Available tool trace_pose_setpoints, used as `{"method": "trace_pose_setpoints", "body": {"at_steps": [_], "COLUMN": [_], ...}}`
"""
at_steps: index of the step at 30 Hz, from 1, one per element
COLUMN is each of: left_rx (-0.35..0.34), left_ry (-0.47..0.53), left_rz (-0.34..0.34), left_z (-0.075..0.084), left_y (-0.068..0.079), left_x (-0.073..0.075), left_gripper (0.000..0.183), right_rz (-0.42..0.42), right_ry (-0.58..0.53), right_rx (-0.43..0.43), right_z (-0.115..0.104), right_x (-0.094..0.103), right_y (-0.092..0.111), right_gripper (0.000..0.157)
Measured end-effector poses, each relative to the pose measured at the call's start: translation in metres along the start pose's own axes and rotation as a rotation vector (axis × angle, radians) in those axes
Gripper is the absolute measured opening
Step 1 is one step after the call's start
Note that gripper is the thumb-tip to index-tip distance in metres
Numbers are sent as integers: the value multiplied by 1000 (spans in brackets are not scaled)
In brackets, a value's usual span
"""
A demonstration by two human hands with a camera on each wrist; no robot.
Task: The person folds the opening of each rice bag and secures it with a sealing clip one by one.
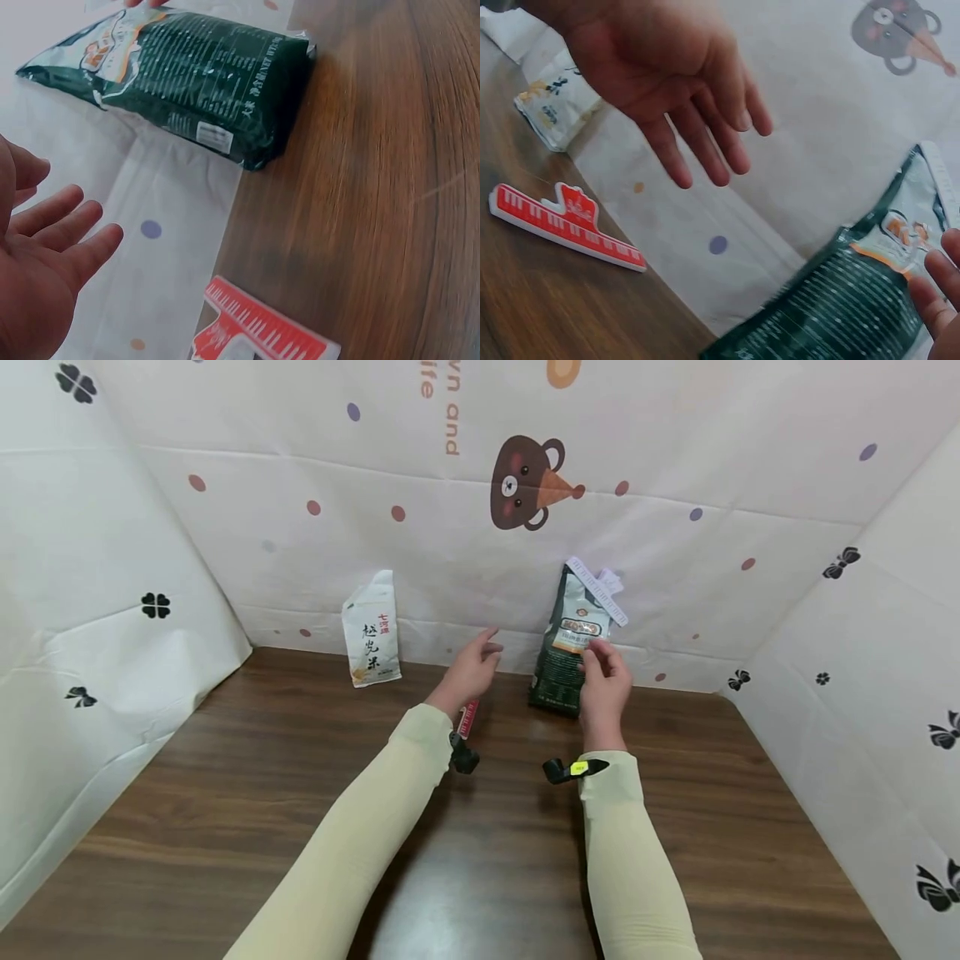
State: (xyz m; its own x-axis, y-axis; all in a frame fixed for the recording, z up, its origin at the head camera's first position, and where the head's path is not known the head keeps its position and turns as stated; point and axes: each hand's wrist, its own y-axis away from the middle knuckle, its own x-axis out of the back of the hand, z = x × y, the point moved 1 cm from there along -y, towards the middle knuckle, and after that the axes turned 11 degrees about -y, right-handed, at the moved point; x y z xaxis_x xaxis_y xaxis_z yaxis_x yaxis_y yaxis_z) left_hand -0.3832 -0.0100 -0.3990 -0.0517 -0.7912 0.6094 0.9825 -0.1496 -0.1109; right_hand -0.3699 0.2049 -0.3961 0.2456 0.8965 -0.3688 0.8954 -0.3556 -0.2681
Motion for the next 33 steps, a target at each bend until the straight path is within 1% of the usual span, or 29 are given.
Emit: {"method": "trace_pose_setpoints", "body": {"at_steps": [5, 11, 14, 17, 22, 27, 29, 33], "left_rx": [-3, 25, 40, 49, 67, 66, 63, 61], "left_ry": [-1, -2, -8, -3, -7, -21, -13, 4], "left_rz": [19, 38, 49, 65, 85, 105, 110, 123], "left_z": [1, 2, 0, -2, -5, -11, -13, -21], "left_y": [6, 14, 17, 20, 24, 30, 33, 40], "left_x": [7, 16, 22, 29, 42, 53, 57, 63], "left_gripper": [54, 53, 53, 53, 53, 53, 53, 53], "right_rz": [-30, -96, -135, -179, -256, -312, -326, -359], "right_ry": [14, 73, 111, 155, 265, 377, 400, 431], "right_rx": [7, 34, 22, -7, -58, -54, -47, -66], "right_z": [0, 0, -1, -3, -4, -2, -1, 3], "right_x": [-9, -24, -33, -43, -59, -73, -77, -85], "right_y": [7, 15, 18, 20, 26, 33, 36, 41], "right_gripper": [30, 32, 31, 30, 30, 29, 29, 30]}}
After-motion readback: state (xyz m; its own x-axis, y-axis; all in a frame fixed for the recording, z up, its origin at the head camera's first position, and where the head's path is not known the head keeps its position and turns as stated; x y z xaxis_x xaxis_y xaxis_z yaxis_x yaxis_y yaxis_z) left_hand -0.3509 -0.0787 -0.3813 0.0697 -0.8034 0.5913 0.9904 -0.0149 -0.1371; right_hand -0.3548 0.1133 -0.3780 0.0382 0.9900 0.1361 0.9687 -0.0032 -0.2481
